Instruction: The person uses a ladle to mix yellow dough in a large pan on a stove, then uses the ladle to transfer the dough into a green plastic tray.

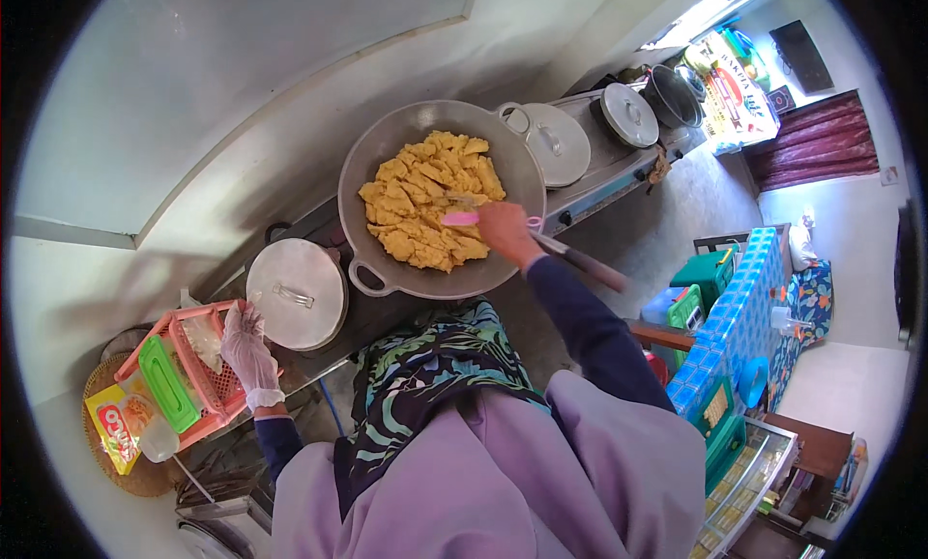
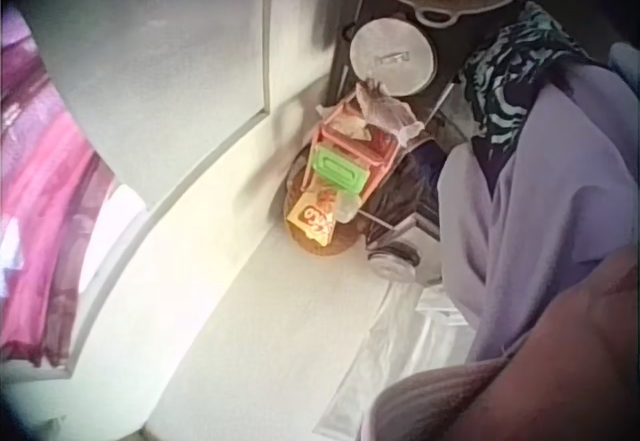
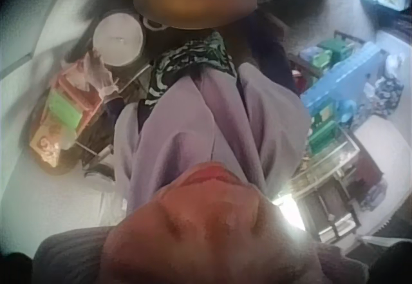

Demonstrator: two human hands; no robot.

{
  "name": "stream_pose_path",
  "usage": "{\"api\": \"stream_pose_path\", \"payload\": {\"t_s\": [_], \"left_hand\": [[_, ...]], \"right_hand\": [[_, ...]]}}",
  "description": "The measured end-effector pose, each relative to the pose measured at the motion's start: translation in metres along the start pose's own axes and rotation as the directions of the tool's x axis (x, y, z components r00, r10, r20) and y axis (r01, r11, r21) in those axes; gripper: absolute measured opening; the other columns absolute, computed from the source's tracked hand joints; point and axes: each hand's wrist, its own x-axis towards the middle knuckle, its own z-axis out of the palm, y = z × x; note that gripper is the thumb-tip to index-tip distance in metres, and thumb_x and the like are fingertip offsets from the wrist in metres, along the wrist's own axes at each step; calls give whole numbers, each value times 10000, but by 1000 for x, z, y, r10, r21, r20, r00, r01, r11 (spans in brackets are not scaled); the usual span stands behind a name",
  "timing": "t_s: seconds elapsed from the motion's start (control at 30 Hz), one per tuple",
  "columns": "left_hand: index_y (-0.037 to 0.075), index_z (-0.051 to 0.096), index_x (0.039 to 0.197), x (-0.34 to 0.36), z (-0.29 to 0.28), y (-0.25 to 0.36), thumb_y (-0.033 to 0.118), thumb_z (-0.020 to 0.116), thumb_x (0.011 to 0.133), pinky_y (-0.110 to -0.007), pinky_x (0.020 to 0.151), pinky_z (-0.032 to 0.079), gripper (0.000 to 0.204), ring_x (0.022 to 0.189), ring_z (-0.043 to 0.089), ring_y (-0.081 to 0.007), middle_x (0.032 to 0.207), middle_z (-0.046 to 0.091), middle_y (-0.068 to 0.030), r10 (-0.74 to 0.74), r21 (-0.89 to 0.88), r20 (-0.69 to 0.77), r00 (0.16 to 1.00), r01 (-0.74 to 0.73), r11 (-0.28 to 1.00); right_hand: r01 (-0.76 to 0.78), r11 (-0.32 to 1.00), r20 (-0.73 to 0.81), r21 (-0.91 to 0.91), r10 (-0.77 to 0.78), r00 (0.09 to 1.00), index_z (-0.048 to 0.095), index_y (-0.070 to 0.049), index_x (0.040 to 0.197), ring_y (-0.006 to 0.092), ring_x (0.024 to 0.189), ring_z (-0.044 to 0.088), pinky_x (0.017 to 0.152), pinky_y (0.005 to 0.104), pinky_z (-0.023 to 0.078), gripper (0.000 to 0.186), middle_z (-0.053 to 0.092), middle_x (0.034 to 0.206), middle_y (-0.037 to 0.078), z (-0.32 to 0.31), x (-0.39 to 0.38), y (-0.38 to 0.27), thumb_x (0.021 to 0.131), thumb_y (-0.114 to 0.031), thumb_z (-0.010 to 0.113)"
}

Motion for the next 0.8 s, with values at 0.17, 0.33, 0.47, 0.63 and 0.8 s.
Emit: {"api": "stream_pose_path", "payload": {"t_s": [0.17,0.33,0.47,0.63,0.8], "left_hand": [[-17,582,1066,-14,6,17,196,536,912,-237,748,449,267,835,600,-144,938,631,-80,36,-13,18,999,-35,999],[0,558,1075,-38,-37,22,185,506,926,-230,720,440,243,789,587,-127,1057,632,-145,28,-18,-155,987,-31,999],[17,541,1095,-41,-83,10,176,484,935,-231,707,439,232,779,579,-114,1071,634,-161,11,-52,-226,974,-23,998],[2,573,1068,-44,-33,7,185,518,922,-227,701,455,240,809,590,-129,988,645,-111,21,-42,-191,981,-29,999],[-25,592,1031,-51,-17,7,188,558,902,-229,705,460,251,781,595,-133,921,638,-90,49,-56,-215,975,-63,996]], "right_hand": [[82,996,41,-44,-80,996,665,-62,763,275,719,663,598,403,521,147,652,738,133,43,-19,14,756,-147,545],[79,995,148,-65,-69,987,644,-46,745,301,688,657,583,420,518,165,650,727,136,14,-25,48,766,-182,553],[79,995,37,-67,-76,996,641,-46,735,317,685,652,581,426,516,165,649,736,153,-38,1,33,769,-170,539],[51,994,-4,-98,-51,999,662,-53,779,302,701,660,595,406,521,162,659,751,136,30,30,34,756,-150,534],[147,981,175,-129,-123,977,640,-63,822,298,757,657,638,420,517,163,658,795,140,37,3,61,779,-166,520]]}}
